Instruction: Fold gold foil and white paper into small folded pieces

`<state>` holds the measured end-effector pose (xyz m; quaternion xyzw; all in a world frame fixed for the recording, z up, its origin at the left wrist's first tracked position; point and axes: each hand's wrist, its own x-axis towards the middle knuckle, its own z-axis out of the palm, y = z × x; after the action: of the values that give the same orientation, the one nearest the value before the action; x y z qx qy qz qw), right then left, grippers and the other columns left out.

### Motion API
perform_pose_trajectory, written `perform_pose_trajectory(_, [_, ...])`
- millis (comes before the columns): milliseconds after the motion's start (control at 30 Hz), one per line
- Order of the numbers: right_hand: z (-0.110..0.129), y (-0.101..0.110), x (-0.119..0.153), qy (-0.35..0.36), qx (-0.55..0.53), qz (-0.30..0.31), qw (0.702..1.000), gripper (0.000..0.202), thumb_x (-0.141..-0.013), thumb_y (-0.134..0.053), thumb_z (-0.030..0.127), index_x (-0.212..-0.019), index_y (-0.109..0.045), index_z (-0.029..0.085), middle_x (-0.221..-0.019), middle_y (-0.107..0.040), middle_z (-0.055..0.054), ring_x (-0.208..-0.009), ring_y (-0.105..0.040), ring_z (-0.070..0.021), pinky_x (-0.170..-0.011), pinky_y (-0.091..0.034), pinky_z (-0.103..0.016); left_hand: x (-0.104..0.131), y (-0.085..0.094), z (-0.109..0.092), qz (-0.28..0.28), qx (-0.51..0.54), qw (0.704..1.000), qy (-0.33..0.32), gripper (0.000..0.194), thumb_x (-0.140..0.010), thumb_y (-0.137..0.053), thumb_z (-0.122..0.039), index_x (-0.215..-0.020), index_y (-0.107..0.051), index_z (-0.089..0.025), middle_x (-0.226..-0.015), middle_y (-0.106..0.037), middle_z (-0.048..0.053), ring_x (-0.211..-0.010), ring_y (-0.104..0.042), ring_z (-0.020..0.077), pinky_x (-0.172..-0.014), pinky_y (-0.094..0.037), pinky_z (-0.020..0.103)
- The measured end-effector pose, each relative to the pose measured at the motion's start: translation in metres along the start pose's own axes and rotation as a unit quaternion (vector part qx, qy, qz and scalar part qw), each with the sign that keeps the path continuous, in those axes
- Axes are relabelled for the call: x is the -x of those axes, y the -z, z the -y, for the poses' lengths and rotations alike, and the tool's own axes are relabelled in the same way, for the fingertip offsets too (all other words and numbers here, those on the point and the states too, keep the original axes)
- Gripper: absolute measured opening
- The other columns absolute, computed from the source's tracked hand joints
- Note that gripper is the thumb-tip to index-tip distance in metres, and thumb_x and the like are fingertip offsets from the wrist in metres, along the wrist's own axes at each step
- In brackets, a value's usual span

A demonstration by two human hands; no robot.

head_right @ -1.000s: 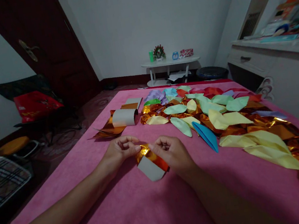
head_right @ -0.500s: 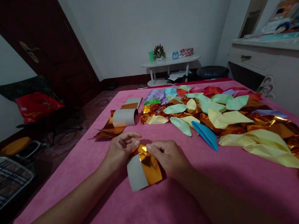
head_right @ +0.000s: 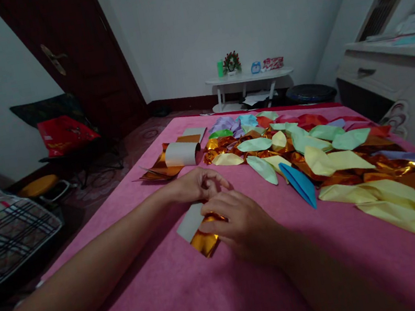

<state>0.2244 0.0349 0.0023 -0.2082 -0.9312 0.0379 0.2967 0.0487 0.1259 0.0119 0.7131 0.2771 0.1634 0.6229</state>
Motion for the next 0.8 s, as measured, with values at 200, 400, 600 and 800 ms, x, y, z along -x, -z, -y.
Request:
perform_pose_trajectory(200, [0.0,0.0,0.003,-0.04,-0.041,0.062,0.996,0.015,-0.083,-0.056,0.015,-0.09,-0.067,0.021,-0.092,-0.067,-0.004,-0.088,-0.056,-0.0202,-0.08,-0.04,-0.037,-0.009,-0.004,0.015,-0.038,-0.034,0.998,-0.023,0.031,-0.068,-0.063,-0.008,-0.099,-0.067,-0.008,-0.06,-0.06,-0.001,-0.05,-0.052,0.0078,-0.05,-0.04,0.018])
perform_pose_trajectory(400, [0.006,0.001,0.0,-0.095,-0.099,0.074,0.988,0.016,-0.083,-0.053,0.012,-0.083,-0.066,0.02,-0.088,-0.064,-0.004,-0.084,-0.055,-0.0187,-0.075,-0.041,-0.033,0.017,-0.016,0.011,-0.18,-0.271,0.935,-0.139,0.016,-0.072,-0.068,-0.014,-0.088,-0.072,-0.015,-0.088,-0.068,0.008,-0.083,-0.059,0.0179,-0.077,-0.047,0.03])
perform_pose_trajectory(600, [0.006,-0.003,0.001,-0.117,-0.147,0.052,0.981,0.015,-0.083,-0.054,0.011,-0.075,-0.064,0.02,-0.083,-0.061,-0.003,-0.081,-0.054,-0.0176,-0.074,-0.04,-0.033,0.079,-0.036,0.003,-0.15,-0.382,0.898,-0.158,0.032,-0.075,-0.051,-0.001,-0.091,-0.071,-0.02,-0.092,-0.068,0.005,-0.089,-0.059,0.0184,-0.086,-0.042,0.034])
perform_pose_trajectory(800, [0.006,-0.005,-0.002,-0.165,-0.219,0.032,0.961,0.024,-0.088,-0.049,0.015,-0.067,-0.06,0.018,-0.079,-0.058,-0.002,-0.076,-0.054,-0.0151,-0.071,-0.041,-0.031,0.114,-0.053,0.014,-0.126,-0.432,0.877,-0.167,0.041,-0.082,-0.05,-0.006,-0.117,-0.063,-0.021,-0.111,-0.066,0.008,-0.101,-0.057,0.0205,-0.089,-0.041,0.037])
